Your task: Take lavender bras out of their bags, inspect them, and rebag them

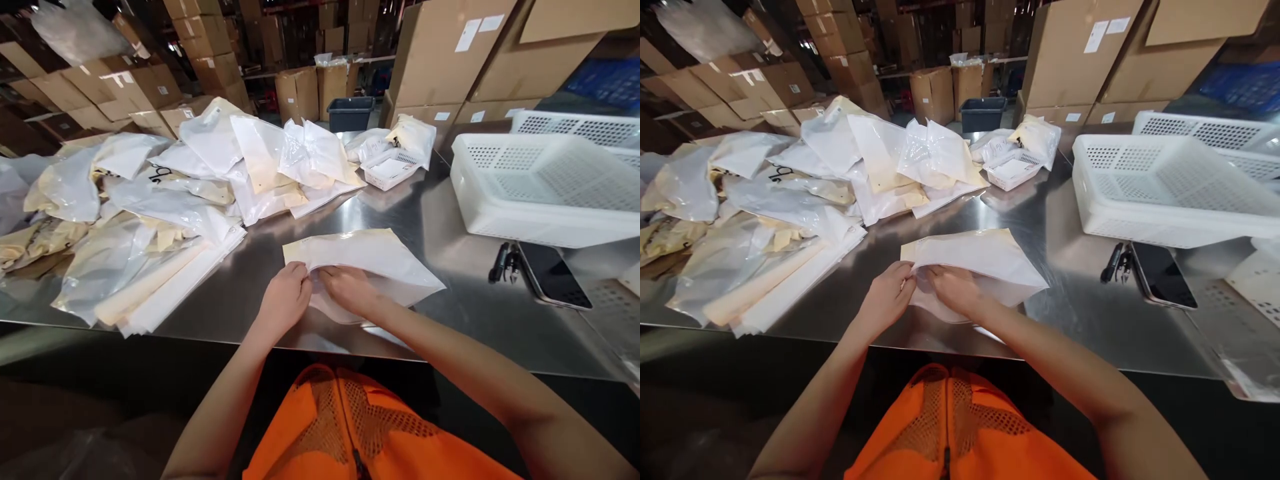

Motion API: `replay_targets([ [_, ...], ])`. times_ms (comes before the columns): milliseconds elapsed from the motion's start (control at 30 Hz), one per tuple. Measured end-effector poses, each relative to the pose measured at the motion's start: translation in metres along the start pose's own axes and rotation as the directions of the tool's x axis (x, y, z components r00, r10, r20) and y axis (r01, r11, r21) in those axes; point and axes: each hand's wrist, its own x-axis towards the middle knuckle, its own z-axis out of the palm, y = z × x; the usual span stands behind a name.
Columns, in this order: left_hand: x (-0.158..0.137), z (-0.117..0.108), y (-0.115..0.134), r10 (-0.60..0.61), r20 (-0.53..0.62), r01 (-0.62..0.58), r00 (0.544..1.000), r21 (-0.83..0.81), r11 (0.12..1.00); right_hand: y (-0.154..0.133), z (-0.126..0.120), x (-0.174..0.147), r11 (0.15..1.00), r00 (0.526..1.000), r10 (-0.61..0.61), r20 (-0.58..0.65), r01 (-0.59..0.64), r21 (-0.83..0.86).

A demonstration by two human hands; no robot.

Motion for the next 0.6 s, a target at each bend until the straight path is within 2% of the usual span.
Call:
replay_targets([
  [67, 0.002, 0.002, -0.002, -0.002, -0.009, 0.002, 1.0, 0.027, 1.0, -0.004, -0.02, -0.016, 0.997, 0.998, -0.067, 0.014, 0.066, 0.049],
  [133, 0.004, 0.005, -0.003, 0.001, -0.01, 0.0, 1.0, 0.049, 0.999, -0.008, -0.043, -0.032, 0.968, 0.99, -0.139, -0.015, 0.139, 0.209],
  [200, 0.004, 0.006, -0.002, -0.002, -0.002, 0.003, 1.0, 0.106, 0.994, -0.013, -0.064, -0.045, 0.878, 0.978, -0.177, -0.111, 0.208, 0.43],
  [267, 0.0, 0.008, 0.002, -0.038, -0.026, 0.043, 0.999, 0.227, 0.973, -0.018, -0.075, -0.057, 0.749, 0.96, -0.168, -0.225, 0.272, 0.604],
  [333, -0.008, 0.009, 0.006, -0.156, -0.081, 0.175, 0.984, 0.349, 0.921, -0.022, -0.075, -0.067, 0.643, 0.942, -0.145, -0.301, 0.322, 0.695],
  [400, -0.02, 0.013, 0.008, -0.35, -0.072, 0.351, 0.934, 0.372, 0.859, -0.025, -0.066, -0.078, 0.621, 0.936, -0.146, -0.319, 0.338, 0.707],
  [467, -0.035, 0.02, 0.007, -0.484, 0.097, 0.447, 0.87, 0.262, 0.856, -0.028, -0.052, -0.089, 0.66, 0.932, -0.165, -0.324, 0.348, 0.666],
  [533, -0.052, 0.03, 0.003, -0.495, 0.362, 0.544, 0.79, -0.041, 0.838, -0.032, -0.039, -0.098, 0.712, 0.919, -0.215, -0.33, 0.378, 0.591],
  [567, -0.06, 0.034, 0.0, -0.459, 0.488, 0.616, 0.742, -0.226, 0.755, -0.035, -0.034, -0.102, 0.738, 0.912, -0.257, -0.318, 0.398, 0.544],
  [600, -0.069, 0.038, -0.002, -0.406, 0.593, 0.688, 0.695, -0.386, 0.614, -0.038, -0.029, -0.105, 0.76, 0.903, -0.313, -0.295, 0.424, 0.493],
])
